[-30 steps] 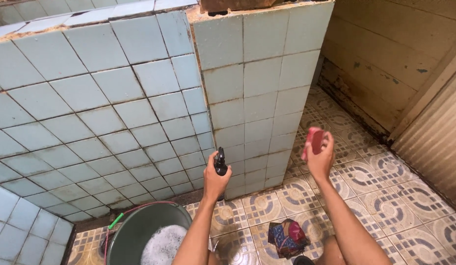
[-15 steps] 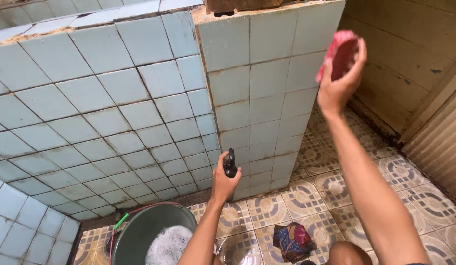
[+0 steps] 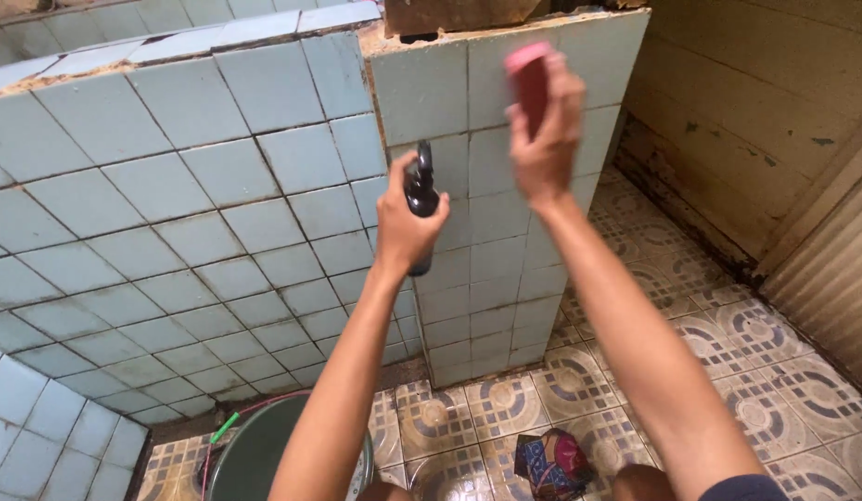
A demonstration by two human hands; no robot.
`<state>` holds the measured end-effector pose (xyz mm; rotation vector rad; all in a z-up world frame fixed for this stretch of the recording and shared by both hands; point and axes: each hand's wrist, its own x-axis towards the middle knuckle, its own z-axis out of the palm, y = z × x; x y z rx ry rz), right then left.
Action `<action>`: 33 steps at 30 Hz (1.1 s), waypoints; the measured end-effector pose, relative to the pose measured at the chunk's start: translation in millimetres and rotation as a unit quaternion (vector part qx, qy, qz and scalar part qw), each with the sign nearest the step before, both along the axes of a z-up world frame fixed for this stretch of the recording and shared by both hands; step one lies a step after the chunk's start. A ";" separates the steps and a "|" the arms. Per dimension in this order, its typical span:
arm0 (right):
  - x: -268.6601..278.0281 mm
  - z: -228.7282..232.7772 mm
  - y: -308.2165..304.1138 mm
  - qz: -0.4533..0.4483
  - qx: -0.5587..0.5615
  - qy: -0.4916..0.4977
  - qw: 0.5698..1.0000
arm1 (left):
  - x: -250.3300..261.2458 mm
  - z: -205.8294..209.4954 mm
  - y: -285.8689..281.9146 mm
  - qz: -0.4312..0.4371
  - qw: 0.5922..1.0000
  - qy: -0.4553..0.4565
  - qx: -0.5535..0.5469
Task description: The person sprays cleaning solution on light blue wall tiles and scrubs them with a red brush. They repeatedly apply the spray and scrub the same vertical section of the wall, occasionally dipping the brush into a bucket of soapy water.
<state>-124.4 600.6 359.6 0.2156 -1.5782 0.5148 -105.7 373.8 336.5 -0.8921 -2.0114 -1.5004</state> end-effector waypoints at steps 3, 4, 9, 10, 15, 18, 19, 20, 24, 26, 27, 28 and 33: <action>-11.4 -17.5 -30.6 0.000 0.104 -0.043 0.994 | -8.0 18.6 5.3 0.008 0.999 0.029 0.017; -8.9 -19.4 -32.6 -0.001 0.104 -0.042 0.994 | -9.8 23.7 5.2 0.008 0.999 0.029 0.017; 2.0 -11.0 -17.9 0.003 0.061 -0.056 0.997 | -11.6 47.1 0.5 0.020 0.999 0.032 -0.009; 2.4 -6.5 -5.6 0.004 0.062 -0.052 0.997 | -12.4 50.3 -2.5 0.021 0.999 0.036 -0.008; 7.2 -1.8 64.1 -0.042 -0.117 0.011 0.992 | -12.3 51.4 -10.1 0.018 1.000 0.021 0.004; 22.6 -3.5 81.7 -0.056 -0.099 -0.003 0.993 | -9.7 48.3 -13.6 0.014 1.000 0.015 -0.013; 21.1 -5.7 80.4 -0.058 -0.100 -0.005 0.993 | -7.7 47.5 -15.2 0.013 1.000 0.013 -0.014; 19.1 -6.3 79.7 -0.051 -0.111 -0.006 0.993 | -6.2 47.9 -16.4 0.010 1.000 0.021 -0.011; 15.8 -3.2 69.1 -0.031 -0.153 -0.017 0.988 | -2.6 47.6 -16.6 0.015 1.000 0.021 -0.013; 14.1 0.1 58.8 -0.035 -0.149 -0.016 0.988 | -0.8 49.7 -16.6 0.013 1.000 0.018 -0.016; 12.1 2.6 53.1 -0.038 -0.144 -0.014 0.989 | -0.7 51.8 -17.0 0.012 1.000 0.016 -0.018; 9.2 4.4 46.6 -0.039 -0.145 -0.013 0.989 | -1.7 54.1 -16.2 0.011 1.000 0.017 -0.019; 11.1 11.3 6.2 -0.004 -0.108 -0.034 0.994 | -0.8 61.9 -10.0 -0.001 1.000 0.010 -0.029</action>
